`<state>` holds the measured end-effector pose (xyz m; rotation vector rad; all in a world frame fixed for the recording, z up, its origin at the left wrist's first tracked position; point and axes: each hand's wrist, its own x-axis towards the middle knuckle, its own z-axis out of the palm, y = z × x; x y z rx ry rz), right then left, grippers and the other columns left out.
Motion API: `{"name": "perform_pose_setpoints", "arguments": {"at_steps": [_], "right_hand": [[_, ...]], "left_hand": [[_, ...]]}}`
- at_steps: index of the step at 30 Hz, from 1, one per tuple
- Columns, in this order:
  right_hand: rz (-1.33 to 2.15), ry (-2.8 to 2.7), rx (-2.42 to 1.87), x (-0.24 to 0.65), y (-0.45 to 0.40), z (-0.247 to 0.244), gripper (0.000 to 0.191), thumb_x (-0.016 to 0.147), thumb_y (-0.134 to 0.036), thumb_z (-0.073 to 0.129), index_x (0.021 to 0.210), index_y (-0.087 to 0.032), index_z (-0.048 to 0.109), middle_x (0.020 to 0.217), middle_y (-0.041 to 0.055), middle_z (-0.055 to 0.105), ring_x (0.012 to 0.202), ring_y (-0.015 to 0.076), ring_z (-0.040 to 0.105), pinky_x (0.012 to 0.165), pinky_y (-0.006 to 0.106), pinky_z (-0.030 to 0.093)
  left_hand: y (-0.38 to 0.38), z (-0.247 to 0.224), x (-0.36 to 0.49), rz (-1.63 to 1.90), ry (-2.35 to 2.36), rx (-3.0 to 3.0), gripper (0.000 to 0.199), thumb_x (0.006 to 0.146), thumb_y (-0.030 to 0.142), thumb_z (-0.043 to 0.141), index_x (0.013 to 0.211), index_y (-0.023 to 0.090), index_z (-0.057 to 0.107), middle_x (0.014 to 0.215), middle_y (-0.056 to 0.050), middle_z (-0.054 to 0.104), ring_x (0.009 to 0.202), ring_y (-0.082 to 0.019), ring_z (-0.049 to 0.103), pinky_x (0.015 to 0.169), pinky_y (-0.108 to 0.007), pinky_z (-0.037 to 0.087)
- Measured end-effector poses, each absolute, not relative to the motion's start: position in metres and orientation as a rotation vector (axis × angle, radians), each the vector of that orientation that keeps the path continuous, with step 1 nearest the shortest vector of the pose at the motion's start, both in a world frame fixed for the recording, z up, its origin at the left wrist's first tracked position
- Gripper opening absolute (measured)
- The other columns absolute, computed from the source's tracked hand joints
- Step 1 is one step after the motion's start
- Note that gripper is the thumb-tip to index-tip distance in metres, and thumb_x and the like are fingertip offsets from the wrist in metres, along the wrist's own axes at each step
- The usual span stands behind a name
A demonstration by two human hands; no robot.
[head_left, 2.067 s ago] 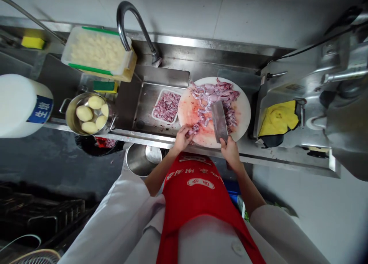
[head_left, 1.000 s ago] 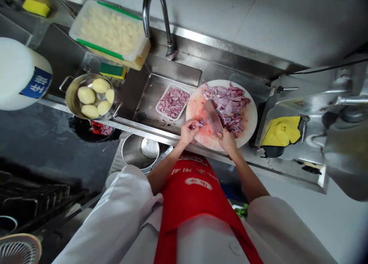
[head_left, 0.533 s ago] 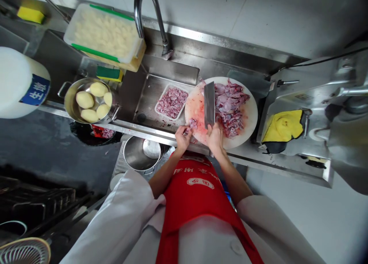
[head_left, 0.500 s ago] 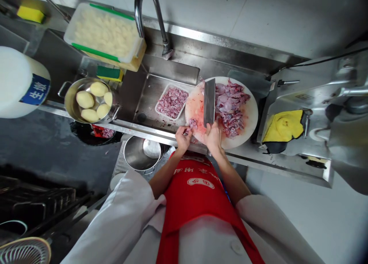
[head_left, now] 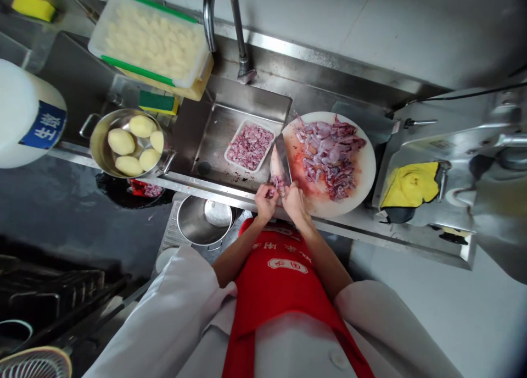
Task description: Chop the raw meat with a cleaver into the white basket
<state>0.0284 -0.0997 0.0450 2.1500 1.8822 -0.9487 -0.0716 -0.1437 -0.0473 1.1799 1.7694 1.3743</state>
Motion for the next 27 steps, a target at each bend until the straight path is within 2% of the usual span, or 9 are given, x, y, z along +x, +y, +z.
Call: {"name": "perform_pose_setpoints", "arguments": {"at_steps": [6, 11, 17, 22, 27], "right_hand": [[-0.866, 1.857, 2.245, 0.089, -0.088, 0.027, 0.031, 0.100, -0.025, 0.043, 0.120, -0.008, 0.059, 0.110, 0.0201, 0.072, 0.105, 0.0272, 0.068, 0.084, 0.030, 0.048], [-0.809, 1.864, 2.231, 0.115, -0.084, 0.039, 0.031, 0.099, -0.024, 0.044, 0.120, -0.008, 0.060, 0.111, 0.0196, 0.071, 0.106, 0.0280, 0.066, 0.086, 0.032, 0.047], [-0.716, 1.954, 2.358, 0.093, -0.089, 0.065, 0.038, 0.104, -0.029, 0.033, 0.127, -0.008, 0.055, 0.103, 0.0197, 0.071, 0.098, 0.0287, 0.067, 0.081, 0.033, 0.047], [-0.895, 1.834, 2.196, 0.088, -0.099, 0.047, 0.031, 0.101, -0.024, 0.039, 0.121, -0.008, 0.058, 0.104, 0.0199, 0.072, 0.098, 0.0281, 0.068, 0.080, 0.033, 0.048], [-0.900, 1.875, 2.180, 0.127, -0.106, 0.031, 0.031, 0.099, -0.026, 0.045, 0.119, -0.009, 0.060, 0.109, 0.0196, 0.071, 0.105, 0.0288, 0.067, 0.085, 0.032, 0.048]], "left_hand": [[-0.127, -0.048, -0.076, 1.276, 1.582, 1.261, 0.026, 0.084, 0.027, 0.068, 0.064, 0.019, 0.053, 0.072, 0.000, 0.054, 0.069, -0.014, 0.049, 0.068, -0.028, 0.041], [-0.111, -0.041, -0.059, 1.210, 1.420, 1.387, 0.022, 0.081, 0.020, 0.065, 0.064, 0.019, 0.051, 0.070, 0.001, 0.050, 0.065, -0.012, 0.045, 0.062, -0.026, 0.036], [-0.115, -0.038, -0.053, 1.216, 1.505, 1.363, 0.021, 0.080, 0.017, 0.064, 0.065, 0.019, 0.050, 0.071, 0.001, 0.052, 0.066, -0.013, 0.047, 0.065, -0.026, 0.039], [-0.115, -0.037, -0.060, 1.198, 1.534, 1.342, 0.021, 0.077, 0.013, 0.064, 0.063, 0.019, 0.049, 0.068, 0.002, 0.050, 0.065, -0.012, 0.046, 0.064, -0.026, 0.038], [-0.098, -0.020, -0.062, 1.250, 1.508, 1.353, 0.021, 0.075, 0.011, 0.066, 0.063, 0.019, 0.051, 0.067, 0.003, 0.051, 0.064, -0.012, 0.047, 0.062, -0.026, 0.038]]}}
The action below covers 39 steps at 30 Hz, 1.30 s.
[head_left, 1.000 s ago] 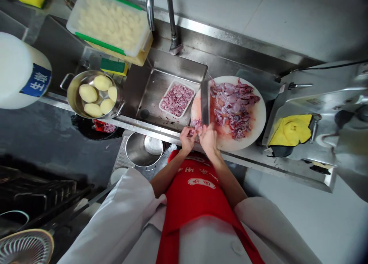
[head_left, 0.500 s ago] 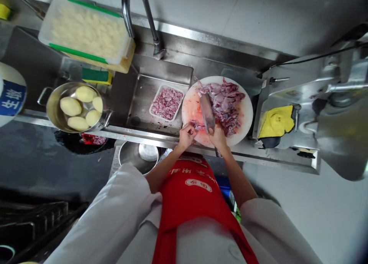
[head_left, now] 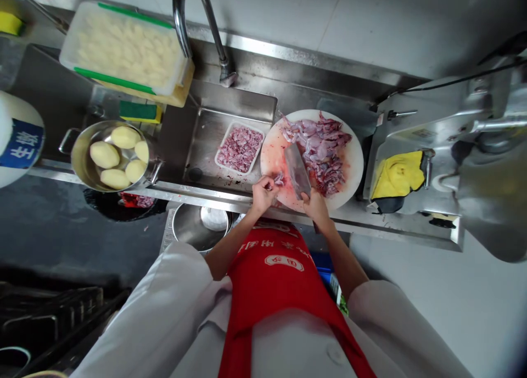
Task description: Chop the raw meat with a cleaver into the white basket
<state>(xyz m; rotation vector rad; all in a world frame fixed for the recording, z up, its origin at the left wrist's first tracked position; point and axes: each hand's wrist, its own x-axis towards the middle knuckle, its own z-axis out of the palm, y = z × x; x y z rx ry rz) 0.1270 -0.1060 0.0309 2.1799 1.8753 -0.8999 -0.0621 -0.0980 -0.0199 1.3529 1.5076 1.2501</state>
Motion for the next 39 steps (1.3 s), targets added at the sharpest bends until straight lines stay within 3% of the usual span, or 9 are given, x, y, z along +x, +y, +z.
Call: {"name": "perform_pose_setpoints", "arguments": {"at_steps": [4, 6, 9, 11, 19, 26, 31, 34, 39], "right_hand": [[-0.893, 1.847, 2.247, 0.151, -0.111, 0.029, 0.036, 0.099, -0.028, 0.044, 0.128, -0.010, 0.055, 0.112, 0.0175, 0.071, 0.105, 0.0283, 0.067, 0.085, 0.033, 0.048], [-0.893, 1.852, 2.239, 0.154, -0.112, 0.028, 0.037, 0.099, -0.028, 0.044, 0.129, -0.011, 0.054, 0.112, 0.0176, 0.071, 0.105, 0.0287, 0.066, 0.085, 0.033, 0.047], [-0.891, 1.839, 2.229, 0.152, -0.113, 0.028, 0.035, 0.098, -0.027, 0.043, 0.126, -0.009, 0.056, 0.108, 0.0190, 0.072, 0.102, 0.0296, 0.067, 0.084, 0.034, 0.047], [-0.891, 1.830, 2.234, 0.150, -0.113, 0.029, 0.036, 0.099, -0.028, 0.043, 0.126, -0.008, 0.056, 0.106, 0.0189, 0.072, 0.100, 0.0295, 0.068, 0.083, 0.034, 0.047], [-0.871, 1.801, 2.225, 0.143, -0.115, 0.040, 0.033, 0.100, -0.026, 0.042, 0.124, -0.009, 0.058, 0.106, 0.0185, 0.072, 0.100, 0.0284, 0.068, 0.082, 0.032, 0.046], [-0.687, 1.980, 2.311, 0.111, -0.095, 0.085, 0.043, 0.105, -0.035, 0.029, 0.133, -0.009, 0.050, 0.098, 0.0180, 0.071, 0.096, 0.0302, 0.067, 0.081, 0.035, 0.047], [-0.846, 1.933, 2.131, 0.082, -0.080, 0.062, 0.034, 0.103, -0.026, 0.038, 0.127, -0.008, 0.054, 0.106, 0.0213, 0.071, 0.099, 0.0291, 0.067, 0.080, 0.033, 0.046], [-0.881, 1.926, 2.047, 0.088, -0.073, 0.052, 0.030, 0.101, -0.024, 0.043, 0.125, -0.010, 0.055, 0.105, 0.0183, 0.072, 0.099, 0.0265, 0.068, 0.079, 0.030, 0.045], [-0.748, 2.082, 2.141, 0.090, -0.079, 0.065, 0.040, 0.104, -0.032, 0.037, 0.132, -0.008, 0.051, 0.101, 0.0193, 0.072, 0.096, 0.0280, 0.069, 0.079, 0.032, 0.047]], "left_hand": [[-0.079, -0.016, -0.055, 1.166, 1.363, 1.483, 0.010, 0.078, 0.010, 0.061, 0.078, 0.019, 0.063, 0.082, -0.001, 0.060, 0.073, -0.014, 0.055, 0.067, -0.027, 0.043], [-0.077, -0.024, -0.056, 1.096, 1.355, 1.589, 0.015, 0.081, 0.010, 0.059, 0.090, 0.019, 0.068, 0.095, -0.004, 0.064, 0.083, -0.018, 0.058, 0.075, -0.030, 0.046], [-0.086, -0.041, -0.065, 0.993, 1.465, 1.811, 0.008, 0.083, 0.017, 0.067, 0.087, 0.020, 0.071, 0.112, -0.009, 0.065, 0.105, -0.026, 0.055, 0.093, -0.041, 0.044], [-0.092, -0.049, -0.070, 0.942, 1.533, 1.894, 0.003, 0.084, 0.023, 0.071, 0.085, 0.020, 0.071, 0.118, -0.010, 0.064, 0.110, -0.029, 0.051, 0.096, -0.045, 0.040], [-0.084, -0.056, -0.057, 0.972, 1.569, 1.821, 0.013, 0.089, 0.033, 0.068, 0.085, 0.020, 0.069, 0.103, -0.012, 0.065, 0.101, -0.029, 0.053, 0.094, -0.045, 0.037], [-0.095, -0.054, -0.077, 1.243, 1.585, 1.638, 0.017, 0.090, 0.038, 0.068, 0.094, 0.022, 0.070, 0.108, -0.011, 0.064, 0.107, -0.026, 0.056, 0.100, -0.043, 0.042], [-0.088, -0.064, -0.076, 1.002, 1.346, 1.861, 0.015, 0.094, 0.033, 0.061, 0.094, 0.022, 0.071, 0.108, -0.010, 0.067, 0.109, -0.025, 0.057, 0.099, -0.043, 0.046], [-0.089, -0.065, -0.075, 0.973, 1.310, 1.915, 0.015, 0.095, 0.031, 0.060, 0.096, 0.021, 0.071, 0.106, -0.010, 0.068, 0.106, -0.024, 0.059, 0.098, -0.043, 0.047], [-0.105, -0.056, -0.082, 1.343, 1.766, 1.672, 0.021, 0.099, 0.035, 0.054, 0.101, 0.019, 0.066, 0.105, -0.010, 0.065, 0.107, -0.021, 0.059, 0.098, -0.040, 0.049]]}}
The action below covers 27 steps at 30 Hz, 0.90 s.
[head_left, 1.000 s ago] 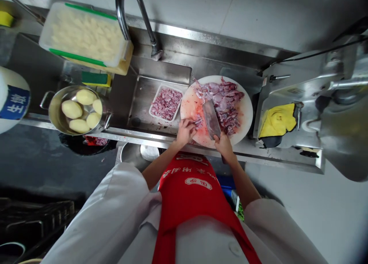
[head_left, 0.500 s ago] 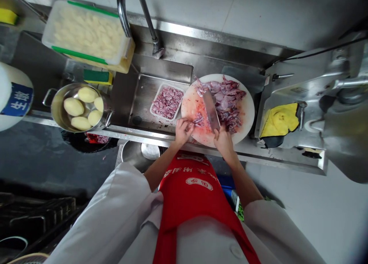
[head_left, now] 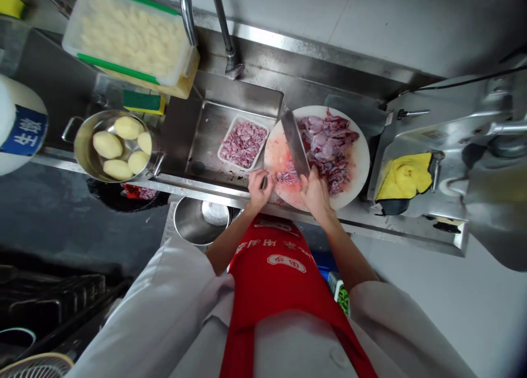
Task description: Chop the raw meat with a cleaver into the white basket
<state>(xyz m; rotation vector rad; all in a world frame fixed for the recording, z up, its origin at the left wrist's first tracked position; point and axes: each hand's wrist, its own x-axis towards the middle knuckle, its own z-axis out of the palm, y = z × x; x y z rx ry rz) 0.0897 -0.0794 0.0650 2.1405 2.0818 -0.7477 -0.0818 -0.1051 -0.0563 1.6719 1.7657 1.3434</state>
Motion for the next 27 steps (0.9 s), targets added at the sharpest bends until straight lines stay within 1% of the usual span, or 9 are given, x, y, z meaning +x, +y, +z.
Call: {"name": "perform_pose_setpoints", "arguments": {"at_steps": [3, 6, 11, 14, 17, 19, 21, 25, 27], "right_hand": [[-0.849, 2.022, 2.141, 0.073, -0.087, 0.058, 0.036, 0.102, -0.029, 0.040, 0.127, -0.007, 0.054, 0.102, 0.0207, 0.072, 0.096, 0.0285, 0.069, 0.078, 0.032, 0.048], [-1.016, 1.977, 2.085, 0.074, -0.085, 0.042, 0.028, 0.097, -0.023, 0.047, 0.120, -0.010, 0.058, 0.103, 0.0189, 0.073, 0.096, 0.0266, 0.070, 0.077, 0.030, 0.048], [-0.938, 2.075, 2.399, 0.141, -0.089, 0.033, 0.030, 0.094, -0.032, 0.047, 0.110, -0.011, 0.062, 0.100, 0.0202, 0.072, 0.096, 0.0297, 0.067, 0.083, 0.037, 0.050], [-0.809, 2.078, 2.693, 0.186, -0.108, 0.033, 0.037, 0.091, -0.039, 0.047, 0.111, -0.011, 0.061, 0.098, 0.0205, 0.071, 0.095, 0.0317, 0.066, 0.083, 0.041, 0.050], [-0.806, 2.011, 2.819, 0.211, -0.132, 0.028, 0.041, 0.089, -0.044, 0.048, 0.109, -0.010, 0.061, 0.092, 0.0200, 0.070, 0.090, 0.0322, 0.066, 0.079, 0.041, 0.050], [-0.837, 1.958, 2.865, 0.217, -0.145, 0.023, 0.043, 0.089, -0.046, 0.048, 0.108, -0.010, 0.061, 0.091, 0.0200, 0.070, 0.088, 0.0318, 0.066, 0.078, 0.041, 0.050], [-0.878, 1.922, 2.900, 0.219, -0.154, 0.018, 0.044, 0.089, -0.047, 0.047, 0.109, -0.010, 0.061, 0.093, 0.0199, 0.070, 0.088, 0.0314, 0.066, 0.077, 0.041, 0.050], [-0.942, 1.888, 2.939, 0.217, -0.163, 0.010, 0.045, 0.090, -0.049, 0.047, 0.111, -0.011, 0.060, 0.094, 0.0186, 0.070, 0.088, 0.0306, 0.066, 0.077, 0.041, 0.050], [-0.940, 1.876, 2.948, 0.216, -0.164, 0.009, 0.043, 0.090, -0.049, 0.047, 0.108, -0.013, 0.060, 0.091, 0.0172, 0.070, 0.086, 0.0302, 0.065, 0.075, 0.040, 0.050]], "left_hand": [[-0.112, -0.053, -0.078, 1.301, 1.845, 1.668, 0.026, 0.102, 0.038, 0.048, 0.108, 0.019, 0.064, 0.110, -0.010, 0.064, 0.111, -0.021, 0.059, 0.101, -0.040, 0.048], [-0.109, -0.051, -0.066, 1.089, 1.678, 1.813, 0.034, 0.103, 0.040, 0.042, 0.125, 0.018, 0.060, 0.127, -0.013, 0.061, 0.124, -0.022, 0.055, 0.108, -0.041, 0.045], [-0.081, -0.046, -0.043, 0.755, 1.561, 2.080, 0.069, 0.099, 0.051, 0.048, 0.153, 0.011, 0.034, 0.158, -0.021, 0.034, 0.150, -0.031, 0.028, 0.122, -0.049, 0.029], [-0.066, -0.046, -0.033, 0.543, 1.477, 2.238, 0.063, 0.097, 0.049, 0.052, 0.146, 0.011, 0.047, 0.151, -0.020, 0.044, 0.146, -0.036, 0.032, 0.120, -0.053, 0.027], [-0.064, -0.050, -0.029, 0.416, 1.394, 2.316, 0.036, 0.101, 0.035, 0.046, 0.124, 0.014, 0.064, 0.129, -0.016, 0.059, 0.126, -0.031, 0.049, 0.110, -0.048, 0.037], [-0.067, -0.051, -0.028, 0.352, 1.360, 2.341, 0.031, 0.101, 0.029, 0.043, 0.115, 0.015, 0.068, 0.116, -0.014, 0.062, 0.114, -0.029, 0.053, 0.103, -0.045, 0.041], [-0.069, -0.049, -0.027, 0.318, 1.395, 2.337, 0.032, 0.101, 0.030, 0.045, 0.119, 0.016, 0.067, 0.116, -0.015, 0.061, 0.111, -0.029, 0.053, 0.099, -0.044, 0.042], [-0.065, -0.039, -0.014, 0.329, 1.621, 2.281, 0.052, 0.097, 0.043, 0.052, 0.143, 0.018, 0.052, 0.136, -0.018, 0.053, 0.120, -0.035, 0.046, 0.098, -0.048, 0.039], [-0.061, -0.037, -0.009, 0.317, 1.636, 2.280, 0.049, 0.098, 0.042, 0.050, 0.139, 0.017, 0.055, 0.137, -0.017, 0.053, 0.122, -0.036, 0.045, 0.098, -0.048, 0.038]]}}
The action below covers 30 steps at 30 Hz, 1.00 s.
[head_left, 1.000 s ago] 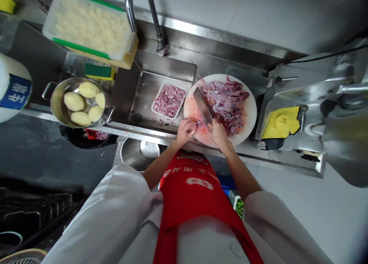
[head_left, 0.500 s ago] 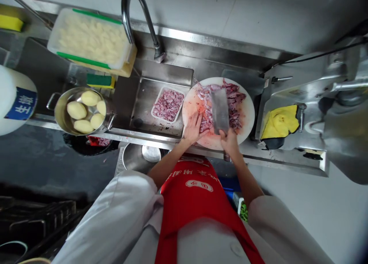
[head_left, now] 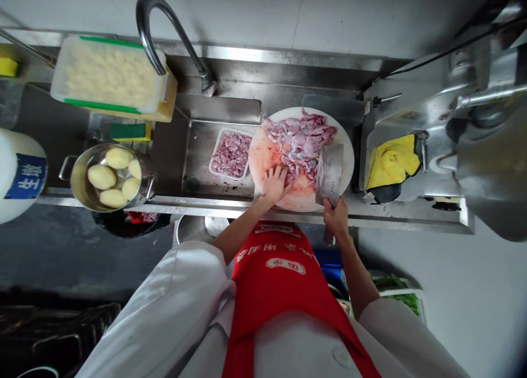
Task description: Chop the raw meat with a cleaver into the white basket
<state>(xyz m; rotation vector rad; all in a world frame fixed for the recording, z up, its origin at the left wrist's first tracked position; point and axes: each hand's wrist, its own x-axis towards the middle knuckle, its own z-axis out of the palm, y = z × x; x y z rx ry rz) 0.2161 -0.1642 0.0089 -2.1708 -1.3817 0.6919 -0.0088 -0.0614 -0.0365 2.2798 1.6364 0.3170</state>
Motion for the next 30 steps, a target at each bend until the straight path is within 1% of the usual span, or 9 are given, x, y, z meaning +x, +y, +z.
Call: {"name": "perform_pose_setpoints", "arguments": {"at_steps": [3, 5, 10, 12, 15, 20, 24, 27, 30], "right_hand": [[0.703, -1.391, -2.168, 0.214, -0.165, 0.009, 0.038, 0.090, -0.049, 0.048, 0.103, -0.015, 0.060, 0.087, 0.0157, 0.069, 0.083, 0.0294, 0.064, 0.073, 0.039, 0.049], [0.720, -1.396, -2.168, 0.213, -0.167, 0.010, 0.036, 0.089, -0.049, 0.048, 0.100, -0.016, 0.059, 0.085, 0.0152, 0.068, 0.080, 0.0288, 0.064, 0.072, 0.038, 0.048], [0.730, -1.390, -2.178, 0.212, -0.172, 0.011, 0.035, 0.088, -0.049, 0.048, 0.099, -0.017, 0.058, 0.082, 0.0131, 0.066, 0.078, 0.0279, 0.062, 0.071, 0.038, 0.047], [0.735, -1.384, -2.189, 0.212, -0.173, 0.012, 0.035, 0.088, -0.049, 0.048, 0.099, -0.017, 0.058, 0.082, 0.0124, 0.066, 0.078, 0.0276, 0.061, 0.071, 0.037, 0.047], [0.746, -1.374, -2.221, 0.213, -0.174, 0.014, 0.035, 0.088, -0.050, 0.048, 0.097, -0.018, 0.058, 0.080, 0.0120, 0.066, 0.077, 0.0277, 0.061, 0.069, 0.037, 0.046], [0.774, -1.372, -2.259, 0.212, -0.173, 0.019, 0.036, 0.089, -0.050, 0.048, 0.099, -0.017, 0.058, 0.080, 0.0117, 0.066, 0.076, 0.0272, 0.061, 0.068, 0.036, 0.046], [0.802, -1.368, -2.273, 0.208, -0.172, 0.020, 0.034, 0.089, -0.049, 0.048, 0.099, -0.018, 0.058, 0.081, 0.0123, 0.067, 0.078, 0.0273, 0.062, 0.069, 0.036, 0.047], [0.823, -1.369, -2.285, 0.206, -0.171, 0.019, 0.034, 0.088, -0.049, 0.048, 0.097, -0.017, 0.059, 0.082, 0.0141, 0.068, 0.079, 0.0282, 0.062, 0.070, 0.037, 0.047], [0.844, -1.357, -2.301, 0.206, -0.171, 0.018, 0.036, 0.087, -0.049, 0.049, 0.099, -0.017, 0.060, 0.084, 0.0154, 0.069, 0.080, 0.0291, 0.063, 0.069, 0.037, 0.046]], "left_hand": [[-0.059, -0.039, -0.011, 0.291, 1.537, 2.311, 0.034, 0.099, 0.032, 0.047, 0.123, 0.015, 0.064, 0.128, -0.016, 0.059, 0.117, -0.033, 0.048, 0.100, -0.047, 0.037], [-0.061, -0.043, -0.019, 0.270, 1.462, 2.354, 0.029, 0.097, 0.028, 0.049, 0.116, 0.014, 0.066, 0.122, -0.015, 0.061, 0.113, -0.032, 0.050, 0.101, -0.046, 0.037], [-0.065, -0.053, -0.042, 0.241, 1.406, 2.407, 0.024, 0.096, 0.028, 0.053, 0.108, 0.014, 0.068, 0.113, -0.015, 0.063, 0.109, -0.031, 0.052, 0.097, -0.044, 0.039], [-0.063, -0.054, -0.046, 0.282, 1.480, 2.367, 0.023, 0.096, 0.029, 0.053, 0.107, 0.015, 0.067, 0.110, -0.014, 0.064, 0.107, -0.030, 0.053, 0.096, -0.044, 0.040], [-0.055, -0.054, -0.047, 0.367, 1.619, 2.267, 0.023, 0.095, 0.026, 0.053, 0.111, 0.014, 0.066, 0.108, -0.014, 0.066, 0.106, -0.030, 0.054, 0.094, -0.043, 0.040], [-0.044, -0.059, -0.050, 0.414, 1.694, 2.155, 0.024, 0.095, 0.018, 0.047, 0.111, 0.012, 0.064, 0.098, -0.013, 0.067, 0.095, -0.026, 0.058, 0.091, -0.040, 0.042], [-0.049, -0.061, -0.054, 0.334, 1.296, 2.370, 0.022, 0.095, 0.024, 0.052, 0.111, 0.014, 0.064, 0.099, -0.012, 0.065, 0.095, -0.025, 0.057, 0.093, -0.040, 0.043], [-0.053, -0.057, -0.054, 0.392, 1.018, 2.492, 0.014, 0.095, 0.027, 0.054, 0.101, 0.019, 0.063, 0.103, -0.010, 0.063, 0.098, -0.025, 0.055, 0.098, -0.042, 0.042], [-0.045, -0.051, -0.059, 0.420, 0.755, 2.505, 0.010, 0.096, 0.029, 0.053, 0.094, 0.023, 0.061, 0.097, -0.008, 0.064, 0.099, -0.024, 0.055, 0.097, -0.038, 0.045]]}}
